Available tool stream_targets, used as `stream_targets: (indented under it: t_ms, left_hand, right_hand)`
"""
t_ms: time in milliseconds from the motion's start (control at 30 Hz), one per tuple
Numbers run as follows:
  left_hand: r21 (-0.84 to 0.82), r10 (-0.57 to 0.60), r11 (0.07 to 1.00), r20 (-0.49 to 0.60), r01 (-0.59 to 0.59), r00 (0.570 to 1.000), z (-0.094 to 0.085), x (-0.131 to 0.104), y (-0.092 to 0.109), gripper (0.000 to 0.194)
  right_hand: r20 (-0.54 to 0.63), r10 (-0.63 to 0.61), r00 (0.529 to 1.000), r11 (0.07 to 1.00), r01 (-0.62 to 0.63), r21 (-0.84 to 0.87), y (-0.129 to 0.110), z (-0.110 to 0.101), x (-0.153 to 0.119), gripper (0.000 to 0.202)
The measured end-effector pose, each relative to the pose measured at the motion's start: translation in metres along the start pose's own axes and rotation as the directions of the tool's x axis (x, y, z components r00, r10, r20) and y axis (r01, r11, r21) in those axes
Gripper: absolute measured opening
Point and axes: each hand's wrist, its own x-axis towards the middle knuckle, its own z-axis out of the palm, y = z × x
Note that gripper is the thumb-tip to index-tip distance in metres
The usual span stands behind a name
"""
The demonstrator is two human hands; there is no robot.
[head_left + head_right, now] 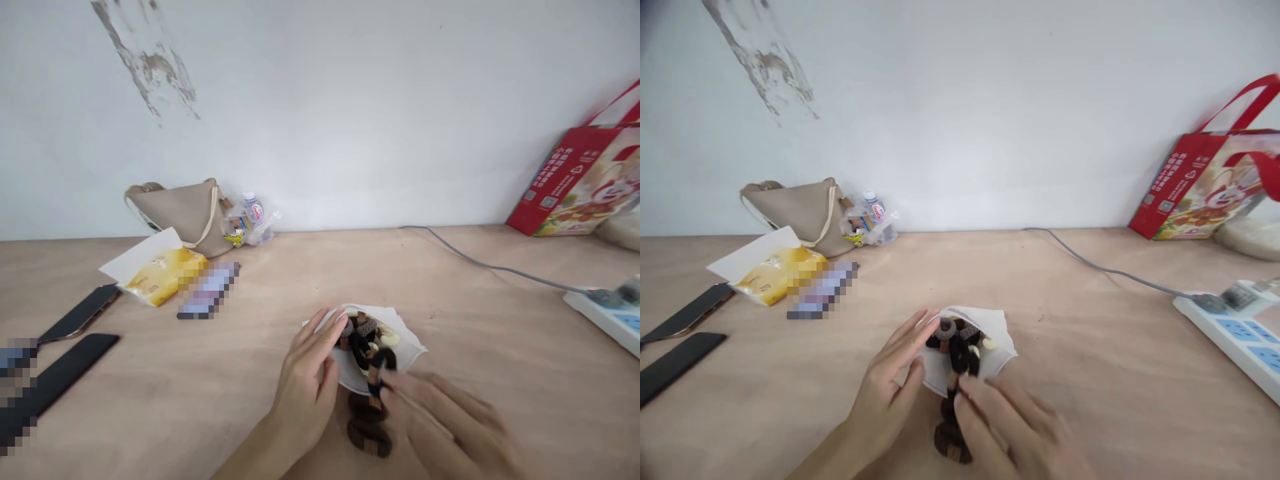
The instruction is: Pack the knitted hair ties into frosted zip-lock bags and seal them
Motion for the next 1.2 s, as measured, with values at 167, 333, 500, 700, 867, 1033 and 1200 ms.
stream_targets:
  t_ms: [167,333,500,700,867,1033,1200]
  left_hand:
    - [-0.037,-0.093,0.995,-0.043,0.092,0.995,-0.002,0.006,0.0,0.055]
    - [-0.094,-0.312,0.949,-0.135,0.301,0.94,-0.016,0.014,-0.008,0.052]
    - [-0.114,-0.39,0.921,-0.221,0.373,0.894,-0.025,0.016,-0.006,0.048]
    - [-0.128,-0.362,0.928,-0.097,0.349,0.927,-0.008,0.01,0.006,0.051]
    - [-0.165,-0.407,0.906,-0.094,0.389,0.909,-0.007,0.012,0.008,0.052]
    - [-0.218,-0.495,0.86,-0.129,0.462,0.86,-0.017,0.017,0.003,0.05]
    - [-0.183,-0.466,0.881,-0.182,0.436,0.866,-0.017,0.014,-0.002,0.048]
  right_hand:
    - [-0.024,0.014,1.0,0.997,-0.012,0.071,0.025,0.002,-0.002,0.029]
    - [0.238,0.109,0.965,0.994,-0.109,-0.013,0.048,0.03,-0.027,0.043]
    - [0.186,0.15,0.971,0.988,-0.139,-0.072,0.053,0.039,-0.029,0.031]
    - [-0.108,0.001,0.994,1.0,-0.002,-0.011,0.037,0.014,0.001,0.025]
    - [-0.08,-0.026,0.996,0.998,0.031,0.062,0.028,0.002,0.022,0.035]
    - [0.165,-0.012,0.986,0.988,-0.014,0.157,0.04,0.02,0.001,0.034]
    - [0.308,-0.037,0.951,0.989,-0.01,0.15,0.049,0.032,-0.01,0.031]
